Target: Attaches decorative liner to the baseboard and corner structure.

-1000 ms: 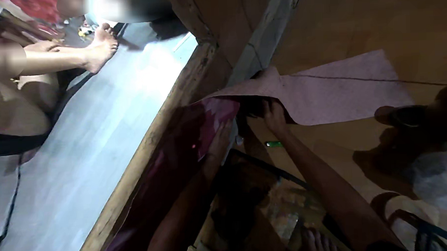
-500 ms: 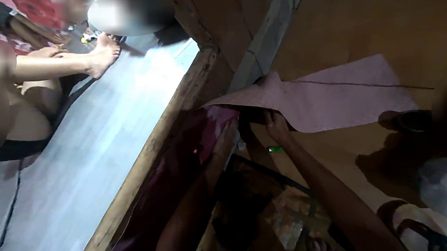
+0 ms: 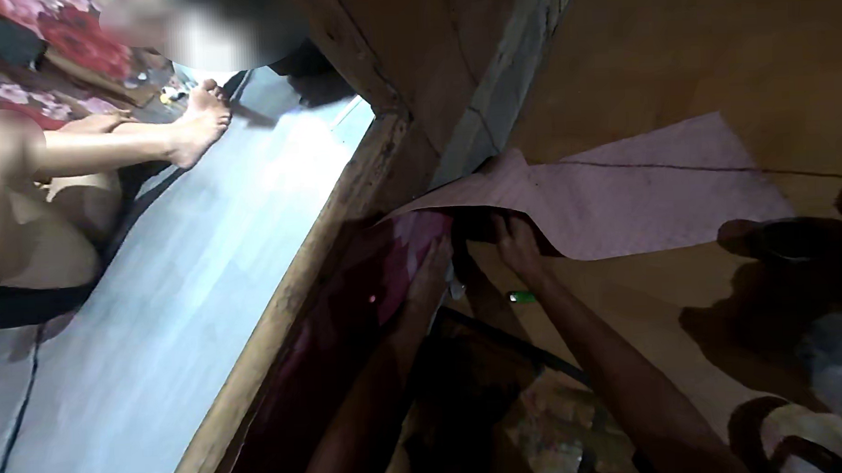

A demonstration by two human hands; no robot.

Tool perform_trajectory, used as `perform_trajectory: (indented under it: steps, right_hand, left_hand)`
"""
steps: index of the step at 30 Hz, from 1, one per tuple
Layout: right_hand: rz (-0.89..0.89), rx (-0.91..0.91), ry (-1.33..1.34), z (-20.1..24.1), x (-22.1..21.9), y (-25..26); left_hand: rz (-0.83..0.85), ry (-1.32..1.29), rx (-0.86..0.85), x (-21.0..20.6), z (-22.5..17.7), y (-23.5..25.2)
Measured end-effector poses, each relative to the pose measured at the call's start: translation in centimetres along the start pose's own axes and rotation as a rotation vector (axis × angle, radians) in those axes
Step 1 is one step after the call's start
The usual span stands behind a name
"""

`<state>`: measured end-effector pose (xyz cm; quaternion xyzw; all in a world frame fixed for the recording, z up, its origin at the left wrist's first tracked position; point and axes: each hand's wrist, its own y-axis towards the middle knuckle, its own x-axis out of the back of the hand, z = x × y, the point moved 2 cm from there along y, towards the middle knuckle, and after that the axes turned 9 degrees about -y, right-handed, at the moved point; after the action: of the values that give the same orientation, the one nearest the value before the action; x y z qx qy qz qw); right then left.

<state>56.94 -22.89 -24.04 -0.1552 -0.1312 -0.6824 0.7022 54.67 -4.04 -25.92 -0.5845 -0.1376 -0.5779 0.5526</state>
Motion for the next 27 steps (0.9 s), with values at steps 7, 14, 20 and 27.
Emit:
perform_trajectory:
  steps: [7,14,20,27]
  right_hand:
    - [0.028,-0.017,0.013,0.6,0.4,-0.2]
    - [0.201,-0.143,-0.116,1.4,0.1,-2.8]
    - [0.081,0.222,-0.015,-1.7,-2.5,-5.2]
    - [0.209,0.195,0.156,-4.0,-2.6,-14.6]
  left_hand:
    - [-0.005,0.034,0.003,1.1,-0.5,-0.4]
    - [-0.084,-0.031,-0.003,0.3,-0.5,-0.7]
    - [-0.013,0.065,0.013,0.1,-0.6,-0.8]
    - [-0.164,-0.183,-0.080,-0.2,-1.0,-1.5]
